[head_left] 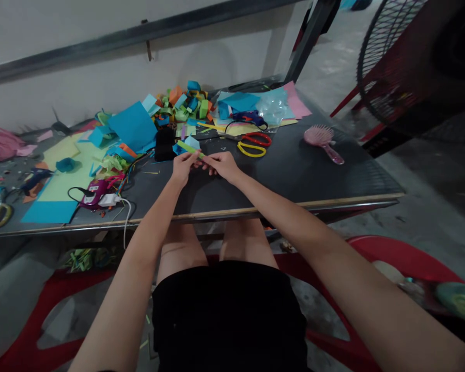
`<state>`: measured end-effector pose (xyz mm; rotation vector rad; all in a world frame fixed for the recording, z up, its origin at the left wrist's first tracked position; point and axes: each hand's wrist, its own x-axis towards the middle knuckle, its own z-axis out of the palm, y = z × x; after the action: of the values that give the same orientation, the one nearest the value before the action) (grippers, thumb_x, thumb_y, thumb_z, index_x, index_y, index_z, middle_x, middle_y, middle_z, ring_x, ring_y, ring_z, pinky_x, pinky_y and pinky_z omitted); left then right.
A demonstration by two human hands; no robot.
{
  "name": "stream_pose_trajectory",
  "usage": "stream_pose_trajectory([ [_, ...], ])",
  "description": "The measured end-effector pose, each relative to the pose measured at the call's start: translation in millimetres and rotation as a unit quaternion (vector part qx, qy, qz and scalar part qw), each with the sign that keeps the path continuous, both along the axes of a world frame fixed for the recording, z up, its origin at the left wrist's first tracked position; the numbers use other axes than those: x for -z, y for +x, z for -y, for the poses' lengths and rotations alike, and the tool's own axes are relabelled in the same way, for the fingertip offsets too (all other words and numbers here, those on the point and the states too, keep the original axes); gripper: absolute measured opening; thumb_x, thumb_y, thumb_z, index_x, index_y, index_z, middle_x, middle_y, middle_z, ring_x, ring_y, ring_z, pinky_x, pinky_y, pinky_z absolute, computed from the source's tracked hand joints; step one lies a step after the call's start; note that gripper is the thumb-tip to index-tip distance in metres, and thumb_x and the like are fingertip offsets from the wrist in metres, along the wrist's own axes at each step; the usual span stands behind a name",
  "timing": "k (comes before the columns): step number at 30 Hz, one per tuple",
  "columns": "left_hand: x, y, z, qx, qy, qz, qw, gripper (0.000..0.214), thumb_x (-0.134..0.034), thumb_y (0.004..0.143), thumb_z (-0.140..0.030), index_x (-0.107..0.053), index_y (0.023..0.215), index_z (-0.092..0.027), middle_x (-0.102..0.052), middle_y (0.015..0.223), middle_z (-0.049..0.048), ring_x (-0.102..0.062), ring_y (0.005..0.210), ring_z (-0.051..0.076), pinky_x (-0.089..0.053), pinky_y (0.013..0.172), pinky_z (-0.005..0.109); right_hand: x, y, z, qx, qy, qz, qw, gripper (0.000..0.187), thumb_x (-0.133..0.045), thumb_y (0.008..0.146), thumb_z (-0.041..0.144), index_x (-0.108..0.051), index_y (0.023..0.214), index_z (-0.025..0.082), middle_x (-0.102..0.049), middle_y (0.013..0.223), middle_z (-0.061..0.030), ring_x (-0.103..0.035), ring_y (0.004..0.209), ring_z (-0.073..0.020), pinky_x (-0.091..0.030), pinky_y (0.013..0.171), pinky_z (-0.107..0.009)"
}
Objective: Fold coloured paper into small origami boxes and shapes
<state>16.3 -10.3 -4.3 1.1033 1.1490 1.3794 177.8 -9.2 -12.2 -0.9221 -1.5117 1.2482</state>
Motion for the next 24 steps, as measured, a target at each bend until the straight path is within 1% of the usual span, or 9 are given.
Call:
stream_pose_trajectory([
  [2, 1.3, 8, -6, -0.003, -0.003, 0.009, 1.0, 0.025, -0.085, 0.071, -0.034, -0.074, 0.078, -0.012, -0.064, 0.058, -0.003, -0.053, 0.047, 0.004, -0.043, 0.052, 0.018, 3.3, -7, -3, 0.011, 0.007, 0.0, 1.0, 0.066, -0.069, 0.065, 0.079, -0.077, 0.076, 0.014, -0.074, 0.07, -0.0071, -0.059, 0.046, -0.0098, -0.039, 0.039, -0.02],
  [4, 2.8, 12, -11, 0.002, 0.001, 0.014, 1.0, 0.026, -0.086, 0.069, -0.034, -0.075, 0.076, -0.012, -0.063, 0.056, -0.003, -0.052, 0.046, 0.004, -0.043, 0.051, 0.018, 6.5, -8, -2, 0.015, 0.012, 0.005, 1.0, 0.067, -0.066, 0.068, 0.079, -0.078, 0.081, 0.014, -0.075, 0.074, -0.0073, -0.063, 0.049, -0.0102, -0.043, 0.042, -0.019],
  [9, 6.1, 10, -11, 0.017, 0.025, 0.018, 0.999, 0.025, -0.087, 0.067, -0.033, -0.074, 0.07, -0.011, -0.065, 0.057, -0.0011, -0.047, 0.041, 0.002, -0.035, 0.043, 0.016, 9.9, -2, 7, -0.017, 0.0, 0.025, 1.0, 0.07, -0.061, 0.072, 0.08, -0.078, 0.091, 0.015, -0.077, 0.077, -0.0075, -0.067, 0.054, -0.0107, -0.048, 0.047, -0.017],
  [12, 5.8, 8, -10, 0.009, 0.029, 0.012, 0.999, 0.026, -0.087, 0.067, -0.033, -0.073, 0.067, -0.011, -0.062, 0.053, -0.0017, -0.045, 0.04, 0.002, -0.031, 0.041, 0.016, 9.4, -2, 9, -0.011, 0.004, 0.028, 1.0, 0.069, -0.062, 0.072, 0.079, -0.078, 0.09, 0.014, -0.077, 0.077, -0.0085, -0.067, 0.054, -0.0112, -0.049, 0.048, -0.018],
  [15, 3.8, 8, -8, 0.002, 0.024, 0.001, 1.0, 0.027, -0.087, 0.066, -0.033, -0.072, 0.064, -0.011, -0.061, 0.051, -0.0018, -0.044, 0.039, 0.002, -0.03, 0.042, 0.016, 8.2, -2, 8, -0.01, 0.01, 0.039, 0.999, 0.063, -0.067, 0.073, 0.074, -0.078, 0.086, 0.014, -0.077, 0.078, -0.009, -0.068, 0.056, -0.0121, -0.05, 0.049, -0.018],
  [18, 2.7, 7, -6, 0.031, 0.024, -0.002, 0.999, 0.026, -0.09, 0.061, -0.03, -0.074, 0.069, -0.011, -0.066, 0.057, -0.0004, -0.048, 0.042, 0.003, -0.033, 0.044, 0.017, 7.2, -1, 6, 0.005, 0.019, 0.037, 0.999, 0.056, -0.069, 0.074, 0.069, -0.078, 0.083, 0.014, -0.077, 0.077, -0.0089, -0.069, 0.059, -0.0136, -0.051, 0.051, -0.02],
  [20, 3.5, 6, -5, 0.052, 0.029, -0.006, 0.998, 0.028, -0.091, 0.058, -0.029, -0.075, 0.073, -0.011, -0.066, 0.056, -0.0001, -0.051, 0.044, 0.005, -0.035, 0.045, 0.017, 7.1, 0, 5, 0.014, 0.025, 0.036, 0.999, 0.054, -0.071, 0.074, 0.067, -0.078, 0.082, 0.014, -0.076, 0.073, -0.0083, -0.07, 0.059, -0.0147, -0.052, 0.053, -0.021],
  [22, 5.2, 5, -5, 0.051, 0.034, -0.009, 0.998, 0.029, -0.091, 0.058, -0.03, -0.075, 0.072, -0.011, -0.064, 0.053, -0.0003, -0.052, 0.044, 0.006, -0.036, 0.045, 0.017, 7.4, 0, 4, 0.01, 0.024, 0.038, 0.999, 0.054, -0.072, 0.072, 0.067, -0.079, 0.08, 0.015, -0.076, 0.07, -0.0076, -0.07, 0.06, -0.0154, -0.053, 0.054, -0.022],
  [24, 7.0, 4, -6, 0.041, 0.039, -0.008, 0.998, 0.029, -0.09, 0.059, -0.032, -0.073, 0.068, -0.01, -0.063, 0.051, -0.0004, -0.05, 0.043, 0.005, -0.035, 0.045, 0.017, 8.1, 0, 3, 0.002, 0.011, 0.03, 0.999, 0.057, -0.07, 0.071, 0.07, -0.079, 0.081, 0.015, -0.076, 0.073, -0.0078, -0.071, 0.061, -0.0156, -0.052, 0.054, -0.021],
])
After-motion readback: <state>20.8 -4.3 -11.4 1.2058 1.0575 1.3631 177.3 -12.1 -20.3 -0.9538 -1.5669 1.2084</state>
